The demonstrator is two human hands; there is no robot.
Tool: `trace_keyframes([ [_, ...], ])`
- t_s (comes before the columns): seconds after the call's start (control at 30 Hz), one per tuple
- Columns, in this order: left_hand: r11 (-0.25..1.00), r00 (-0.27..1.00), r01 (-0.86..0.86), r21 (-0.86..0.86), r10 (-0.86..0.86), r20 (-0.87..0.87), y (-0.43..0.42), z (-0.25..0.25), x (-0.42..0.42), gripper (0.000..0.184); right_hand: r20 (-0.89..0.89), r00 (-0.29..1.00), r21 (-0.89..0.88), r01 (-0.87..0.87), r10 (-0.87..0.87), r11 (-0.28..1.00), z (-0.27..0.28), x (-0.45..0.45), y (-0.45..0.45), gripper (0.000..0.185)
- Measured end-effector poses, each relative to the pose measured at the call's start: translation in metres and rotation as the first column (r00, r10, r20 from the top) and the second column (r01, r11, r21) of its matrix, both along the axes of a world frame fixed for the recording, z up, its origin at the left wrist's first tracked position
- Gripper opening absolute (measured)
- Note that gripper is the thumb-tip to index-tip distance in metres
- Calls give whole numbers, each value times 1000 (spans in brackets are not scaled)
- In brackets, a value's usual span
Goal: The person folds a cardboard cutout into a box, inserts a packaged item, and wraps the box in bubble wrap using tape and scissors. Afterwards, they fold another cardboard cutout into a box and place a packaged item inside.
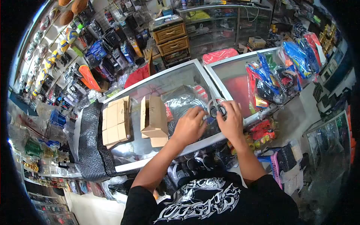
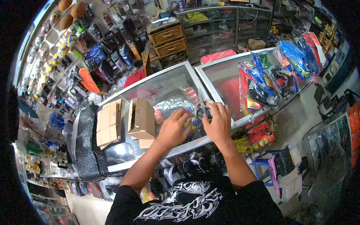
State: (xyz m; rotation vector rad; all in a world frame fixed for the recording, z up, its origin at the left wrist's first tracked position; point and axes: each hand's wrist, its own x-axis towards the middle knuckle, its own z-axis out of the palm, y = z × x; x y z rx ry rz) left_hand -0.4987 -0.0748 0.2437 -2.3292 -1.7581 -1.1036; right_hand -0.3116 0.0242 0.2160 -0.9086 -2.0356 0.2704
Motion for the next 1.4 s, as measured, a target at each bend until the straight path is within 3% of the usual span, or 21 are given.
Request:
trace_keyframes([
  [0.07, 985, 986, -149, -90, 154, 59, 22, -20, -2, 21, 44, 999, 17, 12, -13, 1000, -1, -2, -6, 33],
  [0.17, 975, 972, -174, -136, 192, 134, 31, -24, -4, 21, 103, 994, 33, 36, -39, 999, -3, -3, -6, 34],
  [0.37, 993, 987, -38, -114, 55, 148, 36, -31, -12, 16, 138, 990, -30, 37, -32, 999, 1, -4, -3, 36],
  [0.43, 993, 990, -5, -121, 22, 136, 36, -32, -13, 17, 198, 980, -79, 31, -14, 996, 23, -1, -3, 41],
  [0.53, 992, 991, 25, -120, -9, 132, 35, -33, -16, 15, 410, 906, -332, 41, 105, 943, 47, 8, 0, 50],
  [0.63, 993, 991, 19, -115, -3, 132, 32, -27, -16, 13, 500, 853, -335, 33, 148, 942, 59, 13, -2, 51],
  [0.7, 984, 961, -20, -178, 68, 267, 31, -21, -15, 14, 475, 867, -314, 9, 149, 949, 56, 9, -4, 52],
  [0.8, 997, 961, -65, -50, 76, 266, 37, -24, -21, 13, 465, 877, -257, 2, 122, 967, 41, 1, 0, 52],
  [1.03, 994, 935, -87, -72, 106, 337, 43, -37, -32, 10, 335, 940, -254, 22, 67, 967, 30, -6, 8, 51],
  [1.13, 992, 932, -92, -81, 114, 344, 39, -28, -33, 21, 314, 947, -253, 13, 69, 967, 30, -11, 13, 53],
  [1.2, 979, 863, -61, -194, 150, 482, 34, -19, -29, 34, 332, 942, -267, 41, 52, 963, 31, -15, 14, 56],
  [1.3, 978, 899, -38, -207, 124, 420, 36, -29, -35, 46, 363, 932, -305, 105, 13, 946, 37, -20, 22, 58],
  [1.37, 965, 892, 12, -261, 107, 440, 36, -27, -36, 37, 332, 942, -393, 82, 58, 916, 39, -21, 27, 57],
  [1.4, 984, 934, 27, -174, 37, 355, 39, -33, -38, 33, 335, 940, -397, 82, 61, 914, 39, -23, 26, 57],
])
